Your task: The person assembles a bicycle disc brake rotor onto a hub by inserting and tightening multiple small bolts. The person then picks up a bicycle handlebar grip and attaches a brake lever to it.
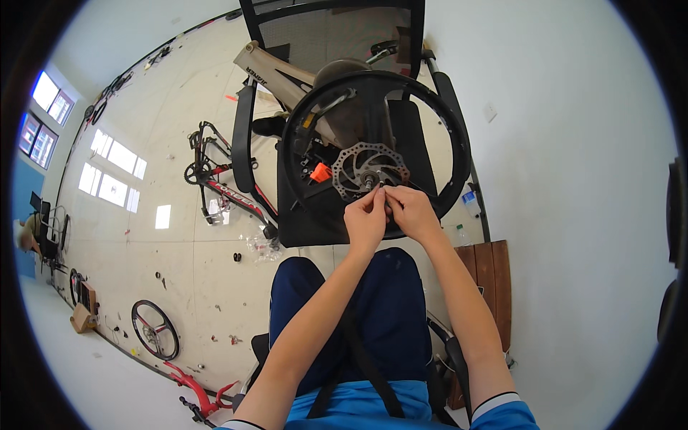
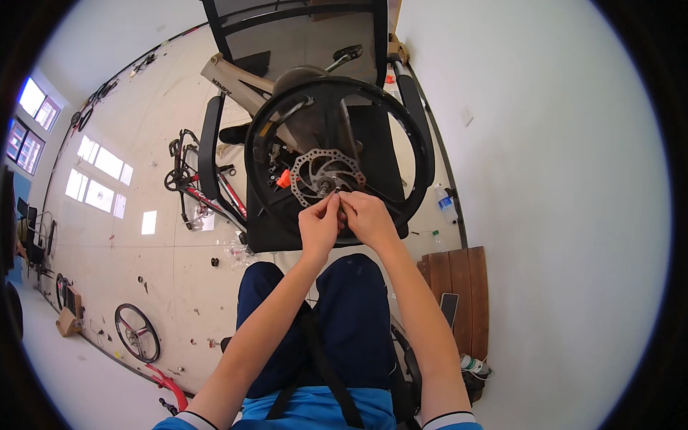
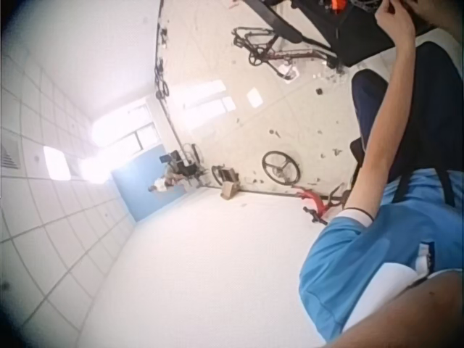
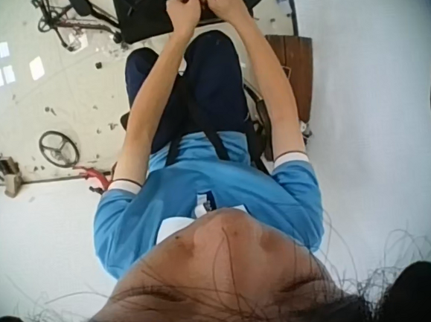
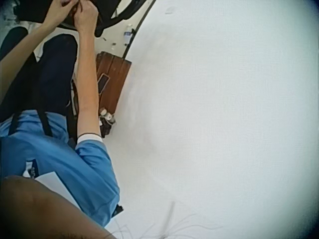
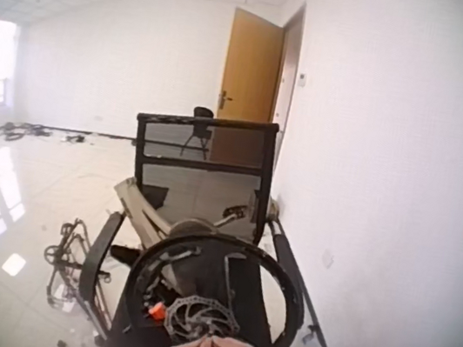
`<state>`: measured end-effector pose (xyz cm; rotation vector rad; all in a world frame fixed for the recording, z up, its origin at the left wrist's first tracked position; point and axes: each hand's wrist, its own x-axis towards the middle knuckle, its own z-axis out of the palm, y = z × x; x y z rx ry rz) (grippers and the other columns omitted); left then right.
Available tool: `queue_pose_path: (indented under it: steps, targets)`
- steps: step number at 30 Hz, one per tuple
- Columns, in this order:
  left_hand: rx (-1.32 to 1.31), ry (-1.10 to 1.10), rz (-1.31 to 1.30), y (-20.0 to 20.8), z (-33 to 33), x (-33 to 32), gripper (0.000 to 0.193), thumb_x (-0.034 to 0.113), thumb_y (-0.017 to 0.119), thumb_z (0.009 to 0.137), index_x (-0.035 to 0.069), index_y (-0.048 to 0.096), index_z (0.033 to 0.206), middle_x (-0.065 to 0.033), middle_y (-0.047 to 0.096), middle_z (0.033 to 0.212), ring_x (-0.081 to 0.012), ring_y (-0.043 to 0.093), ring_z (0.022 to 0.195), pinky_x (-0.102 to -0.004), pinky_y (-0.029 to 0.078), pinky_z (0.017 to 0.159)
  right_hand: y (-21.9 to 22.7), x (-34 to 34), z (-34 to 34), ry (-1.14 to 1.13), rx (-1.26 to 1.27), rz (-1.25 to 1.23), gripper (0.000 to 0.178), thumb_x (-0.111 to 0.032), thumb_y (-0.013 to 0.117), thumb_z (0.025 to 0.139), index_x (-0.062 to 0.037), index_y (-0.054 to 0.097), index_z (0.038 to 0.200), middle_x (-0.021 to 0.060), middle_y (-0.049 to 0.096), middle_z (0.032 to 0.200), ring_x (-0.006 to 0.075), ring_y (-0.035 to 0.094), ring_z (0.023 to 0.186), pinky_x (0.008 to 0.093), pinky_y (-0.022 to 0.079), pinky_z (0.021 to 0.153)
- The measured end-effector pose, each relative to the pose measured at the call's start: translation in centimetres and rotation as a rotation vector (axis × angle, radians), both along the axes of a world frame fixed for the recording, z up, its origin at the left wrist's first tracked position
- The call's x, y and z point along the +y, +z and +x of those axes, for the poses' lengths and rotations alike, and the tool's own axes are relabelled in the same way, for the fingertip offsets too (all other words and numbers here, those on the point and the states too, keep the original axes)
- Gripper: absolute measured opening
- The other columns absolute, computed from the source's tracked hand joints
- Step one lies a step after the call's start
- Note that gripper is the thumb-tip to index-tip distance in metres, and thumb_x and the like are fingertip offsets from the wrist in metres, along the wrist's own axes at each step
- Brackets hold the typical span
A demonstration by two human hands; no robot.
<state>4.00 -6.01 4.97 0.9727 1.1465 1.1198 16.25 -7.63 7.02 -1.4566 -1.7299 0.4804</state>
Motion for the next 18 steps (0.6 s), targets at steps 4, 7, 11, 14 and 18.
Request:
queue_pose_path:
  steps: [4,7,11,14,18]
  targets:
    - [-0.022,-0.008,-0.002,-0.2,-0.2,0.4,0.028,0.02,0.066,0.097,-0.001,0.073,0.113,-0.003,0.067,0.066,-0.006,0.058,0.056,-0.023,0.047,0.053,-0.7,0.2,-0.3,-0.036,0.057,0.024,0.02,-0.01,0.057,0.095,0.0011,0.068,0.106,0.0185,0.067,0.084,0.0355,0.065,0.075,0.0396,0.051,0.067]
    - [0.03,0.049,0.023,-0.8,0.0,0.6,0.027,0.019,0.067,0.094,-0.002,0.074,0.11,-0.0058,0.07,0.068,-0.0067,0.061,0.058,-0.024,0.048,0.056,-0.8,-0.1,-1.3,-0.083,0.192,-0.062,0.02,-0.01,0.057,0.096,0.0016,0.069,0.107,0.0177,0.067,0.08,0.0298,0.064,0.068,0.036,0.051,0.065]
    - [0.137,0.084,0.046,-1.0,0.0,0.8,0.026,0.02,0.069,0.092,-0.002,0.075,0.106,-0.0098,0.073,0.071,-0.0084,0.065,0.061,-0.025,0.05,0.059,-1.1,-0.4,-1.9,-0.136,0.32,-0.148,0.021,-0.012,0.058,0.097,0.0017,0.069,0.108,0.017,0.067,0.077,0.023,0.063,0.064,0.0322,0.05,0.063]
    - [0.158,0.065,0.041,-0.6,-0.2,0.8,0.026,0.02,0.07,0.092,-0.001,0.076,0.105,-0.0082,0.072,0.071,-0.0084,0.064,0.06,-0.0246,0.05,0.058,-1.0,-0.2,-1.3,-0.093,0.291,-0.174,0.021,-0.012,0.059,0.096,0.0013,0.069,0.109,0.0171,0.068,0.077,0.0233,0.062,0.063,0.0319,0.05,0.064]
    - [0.186,0.04,0.005,0.3,-0.8,0.6,0.026,0.021,0.071,0.093,-0.001,0.076,0.105,-0.003,0.069,0.069,-0.0061,0.059,0.056,-0.0229,0.048,0.054,-0.2,0.7,0.0,0.04,0.201,-0.164,0.021,-0.013,0.06,0.095,0.0024,0.068,0.107,0.0204,0.067,0.078,0.0285,0.06,0.063,0.0331,0.05,0.065]
